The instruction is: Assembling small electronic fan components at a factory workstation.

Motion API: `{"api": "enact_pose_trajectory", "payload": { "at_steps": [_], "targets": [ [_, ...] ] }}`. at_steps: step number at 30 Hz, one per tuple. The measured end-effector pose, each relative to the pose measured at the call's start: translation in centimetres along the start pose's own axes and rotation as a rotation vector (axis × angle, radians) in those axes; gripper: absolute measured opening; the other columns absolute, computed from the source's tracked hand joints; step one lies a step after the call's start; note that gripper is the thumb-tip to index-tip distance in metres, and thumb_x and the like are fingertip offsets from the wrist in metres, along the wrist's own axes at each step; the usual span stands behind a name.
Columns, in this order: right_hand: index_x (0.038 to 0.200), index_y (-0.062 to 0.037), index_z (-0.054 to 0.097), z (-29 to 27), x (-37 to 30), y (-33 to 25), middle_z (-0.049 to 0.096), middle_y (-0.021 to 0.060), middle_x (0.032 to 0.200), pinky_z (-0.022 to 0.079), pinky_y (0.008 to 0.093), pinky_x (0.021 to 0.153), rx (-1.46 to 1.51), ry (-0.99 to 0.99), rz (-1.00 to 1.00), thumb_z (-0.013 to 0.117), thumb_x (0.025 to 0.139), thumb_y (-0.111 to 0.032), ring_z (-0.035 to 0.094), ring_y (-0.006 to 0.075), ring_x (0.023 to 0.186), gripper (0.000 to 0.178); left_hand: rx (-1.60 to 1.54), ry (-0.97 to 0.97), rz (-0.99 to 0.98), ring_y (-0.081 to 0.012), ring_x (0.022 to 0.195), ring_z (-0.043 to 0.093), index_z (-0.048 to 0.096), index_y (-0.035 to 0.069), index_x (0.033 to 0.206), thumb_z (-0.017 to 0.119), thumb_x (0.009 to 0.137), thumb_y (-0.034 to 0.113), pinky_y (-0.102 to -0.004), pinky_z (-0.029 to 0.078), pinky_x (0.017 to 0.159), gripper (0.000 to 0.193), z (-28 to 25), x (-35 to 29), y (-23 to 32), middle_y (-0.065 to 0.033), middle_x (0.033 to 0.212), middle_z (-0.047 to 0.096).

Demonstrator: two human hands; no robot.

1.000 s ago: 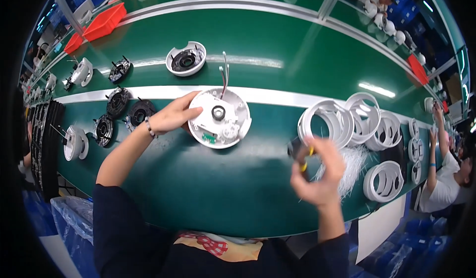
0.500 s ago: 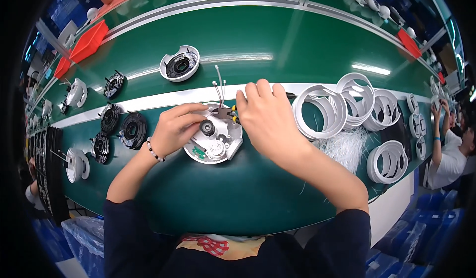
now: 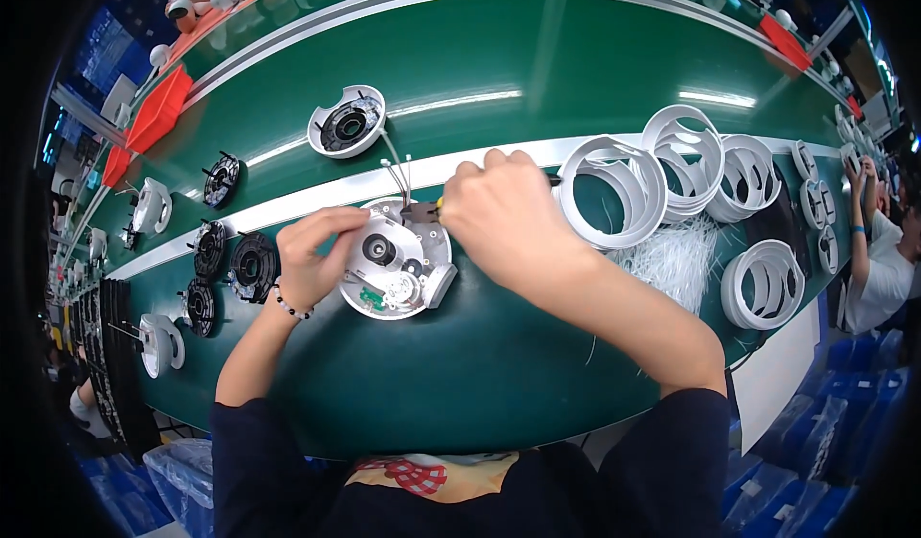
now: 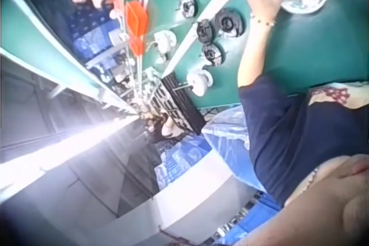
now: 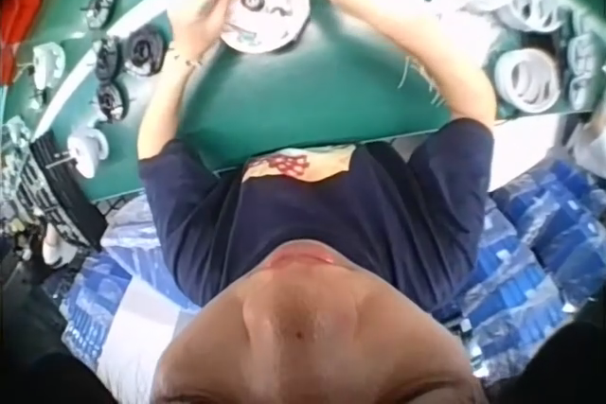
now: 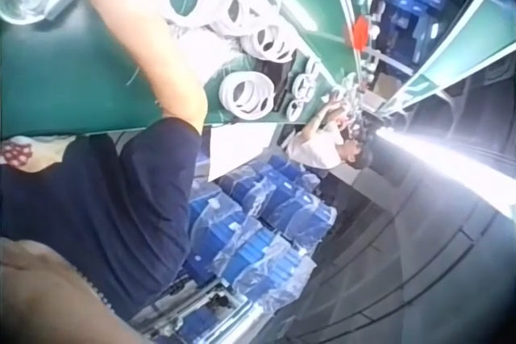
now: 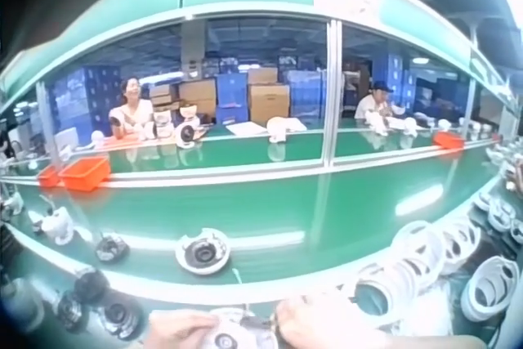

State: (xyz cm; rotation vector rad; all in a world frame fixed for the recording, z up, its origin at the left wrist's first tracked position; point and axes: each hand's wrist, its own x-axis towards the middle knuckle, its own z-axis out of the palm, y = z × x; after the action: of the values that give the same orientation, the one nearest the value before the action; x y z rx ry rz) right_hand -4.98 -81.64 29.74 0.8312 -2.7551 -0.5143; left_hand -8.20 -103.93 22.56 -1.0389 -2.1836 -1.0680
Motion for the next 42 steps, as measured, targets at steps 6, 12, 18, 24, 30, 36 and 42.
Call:
{"api": "enact_pose_trajectory", "payload": {
  "at_steps": [6, 12, 18, 24, 30, 36, 42],
  "targets": [
    [0.099, -0.0041, 0.059, -2.5, -6.6, 1.7, 0.055, 0.0064, 0.071, 0.04, 0.0327, 0.056, 0.503, 0.562, 0.202, 0.069, 0.051, -0.014, 0.052, 0.0216, 0.062, 0.049, -0.336, 0.409, -0.1, -0.0155, 0.075, 0.06, 0.06, -0.004, 0.087, 0.051, 0.079, -0.009, -0.0255, 0.048, 0.07, 0.013, -3.0, 2.8, 1.5, -0.0119, 0.083, 0.063],
    [0.102, -0.0048, 0.059, -2.4, -8.2, -6.1, 0.054, 0.004, 0.078, 0.035, 0.0282, 0.054, 0.889, 0.418, -0.222, 0.069, 0.056, -0.021, 0.049, 0.0174, 0.063, 0.05, -0.263, -0.326, 0.204, -0.0247, 0.093, 0.058, 0.045, -0.001, 0.119, 0.055, 0.072, -0.005, -0.0354, 0.045, 0.079, 0.048, -0.1, 8.5, 10.4, -0.0141, 0.104, 0.059],
    [0.104, -0.0058, 0.059, 0.9, -10.9, -7.2, 0.052, 0.0028, 0.079, 0.035, 0.0282, 0.056, 0.996, 0.246, -0.12, 0.069, 0.052, -0.02, 0.048, 0.0171, 0.065, 0.056, 0.037, -0.001, -0.033, -0.0261, 0.105, 0.051, 0.039, 0.001, 0.125, 0.056, 0.072, -0.001, -0.0335, 0.04, 0.087, 0.055, -3.3, 4.9, 3.2, -0.0146, 0.119, 0.049],
    [0.105, -0.0087, 0.059, 2.3, -10.2, -8.8, 0.052, 0.0018, 0.079, 0.037, 0.0286, 0.057, 0.996, 0.149, -0.185, 0.07, 0.049, -0.021, 0.048, 0.0174, 0.065, 0.058, -0.538, -0.437, -0.64, -0.019, 0.094, 0.054, 0.032, 0.001, 0.125, 0.053, 0.084, 0.018, -0.0315, 0.045, 0.08, 0.048, -1.7, -2.6, -0.9, -0.0116, 0.11, 0.051],
    [0.104, -0.0083, 0.059, 3.7, -9.5, -9.3, 0.052, 0.0024, 0.078, 0.038, 0.0289, 0.058, 0.946, 0.161, -0.135, 0.07, 0.05, -0.021, 0.048, 0.0182, 0.066, 0.057, -0.949, -0.129, -1.121, -0.019, 0.093, 0.057, 0.036, 0.003, 0.121, 0.051, 0.085, 0.018, -0.0357, 0.053, 0.07, 0.042, -4.6, -1.0, -2.5, -0.0102, 0.109, 0.052],
    [0.11, -0.0056, 0.054, 5.0, -9.4, -11.0, 0.048, 0.0046, 0.086, 0.035, 0.0333, 0.067, 0.848, 0.036, -0.084, 0.07, 0.053, -0.021, 0.045, 0.0207, 0.079, 0.062, -0.84, 0.304, -0.937, -0.0336, 0.101, 0.051, 0.031, -0.008, 0.117, 0.04, 0.086, 0.009, -0.0423, 0.051, 0.08, 0.037, -8.6, 5.9, -11.9, -0.0204, 0.113, 0.043],
    [0.111, -0.0033, 0.05, 4.5, -9.1, -11.3, 0.045, 0.0122, 0.107, 0.037, 0.037, 0.079, 0.812, 0.025, -0.087, 0.07, 0.056, -0.023, 0.047, 0.0258, 0.089, 0.062, -0.858, 0.427, -1.111, -0.0366, 0.1, 0.05, 0.036, -0.013, 0.112, 0.046, 0.083, 0.007, -0.0393, 0.054, 0.076, 0.036, -4.3, 7.4, -20.6, -0.0229, 0.111, 0.044]
  ]
}}
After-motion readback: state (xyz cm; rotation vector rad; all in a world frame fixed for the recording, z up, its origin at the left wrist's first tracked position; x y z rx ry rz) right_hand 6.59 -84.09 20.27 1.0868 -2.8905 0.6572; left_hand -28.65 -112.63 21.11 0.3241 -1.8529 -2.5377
